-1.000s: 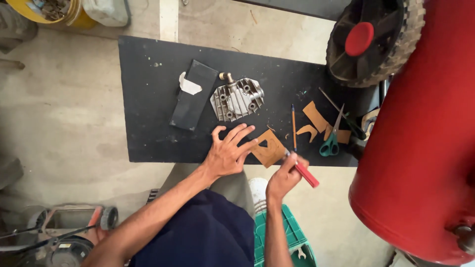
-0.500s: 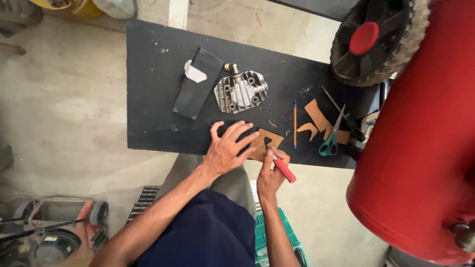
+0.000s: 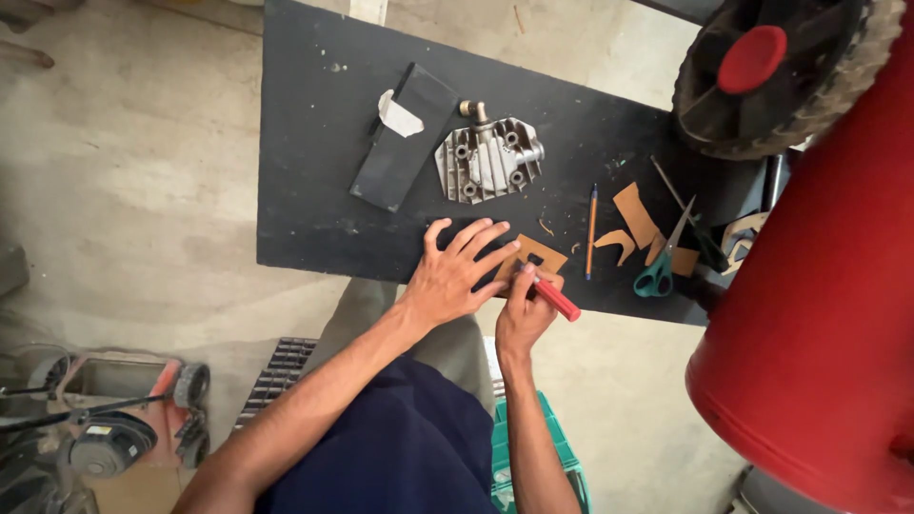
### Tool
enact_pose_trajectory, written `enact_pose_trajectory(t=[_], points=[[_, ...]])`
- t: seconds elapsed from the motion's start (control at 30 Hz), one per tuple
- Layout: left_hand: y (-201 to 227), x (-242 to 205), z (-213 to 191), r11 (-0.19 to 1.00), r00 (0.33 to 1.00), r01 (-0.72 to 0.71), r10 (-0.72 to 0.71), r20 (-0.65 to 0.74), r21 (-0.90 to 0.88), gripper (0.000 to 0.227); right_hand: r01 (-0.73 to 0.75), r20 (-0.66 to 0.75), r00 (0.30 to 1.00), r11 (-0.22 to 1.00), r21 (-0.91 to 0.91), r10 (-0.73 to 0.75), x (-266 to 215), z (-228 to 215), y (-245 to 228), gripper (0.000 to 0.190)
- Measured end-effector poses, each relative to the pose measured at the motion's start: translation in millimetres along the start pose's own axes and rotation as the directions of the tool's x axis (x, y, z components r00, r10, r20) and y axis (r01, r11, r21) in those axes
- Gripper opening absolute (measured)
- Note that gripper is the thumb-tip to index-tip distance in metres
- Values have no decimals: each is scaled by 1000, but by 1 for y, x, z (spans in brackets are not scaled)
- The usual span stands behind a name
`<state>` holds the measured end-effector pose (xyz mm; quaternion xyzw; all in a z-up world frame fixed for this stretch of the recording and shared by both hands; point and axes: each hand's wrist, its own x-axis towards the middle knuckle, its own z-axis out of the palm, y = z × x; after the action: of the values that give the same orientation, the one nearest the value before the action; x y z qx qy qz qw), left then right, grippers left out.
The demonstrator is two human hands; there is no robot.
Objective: The person uses a red utility knife to cut a shape out of a piece of cardboard on a workbench. They repeatedly lift the cardboard to check the cut and then place it on a metal engine part to verify the fit.
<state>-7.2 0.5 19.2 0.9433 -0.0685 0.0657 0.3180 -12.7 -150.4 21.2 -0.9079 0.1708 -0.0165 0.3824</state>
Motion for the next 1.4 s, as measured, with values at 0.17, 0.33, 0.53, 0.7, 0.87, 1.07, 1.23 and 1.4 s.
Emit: enact_pose_trajectory(t=[0.17, 0.33, 0.53, 0.7, 0.87, 1.07, 1.23, 1.4], points=[[0, -1, 1, 1000, 1000, 9, -9, 1, -3, 60, -29, -9, 1000, 999, -29, 29, -2, 0, -7, 28], [0, -1, -2, 1000, 1000, 6, -6, 3, -9, 60, -63, -41, 997, 998, -25, 62, -3, 3, -29, 27], [-1, 0, -1, 1000, 1000, 13, -13, 12, -5, 62, -121, -78, 990, 992, -31, 118, -4, 7, -45, 27], [-1, 0, 0, 1000, 1000, 21, -20, 19, -13, 60, -193, -86, 978, 981, 2, 192, -4, 9, -67, 32], [-2, -1, 3, 1000, 1000, 23, -23, 21, -11, 61, -189, -110, 976, 982, -14, 186, -6, 12, -61, 33], [-2, -3, 2, 1000, 999, 28, -28, 34, 0, 64, -99, -13, 995, 995, 19, 99, -9, 6, -47, 26], [-2, -2, -1, 999, 998, 36, -36, 47, -7, 64, -19, 57, 998, 999, 34, 17, -9, 1, -30, 24], [-1, -2, -3, 999, 998, 32, -33, 44, 16, 63, 16, 128, 991, 991, 130, -33, -9, -1, -22, 21]])
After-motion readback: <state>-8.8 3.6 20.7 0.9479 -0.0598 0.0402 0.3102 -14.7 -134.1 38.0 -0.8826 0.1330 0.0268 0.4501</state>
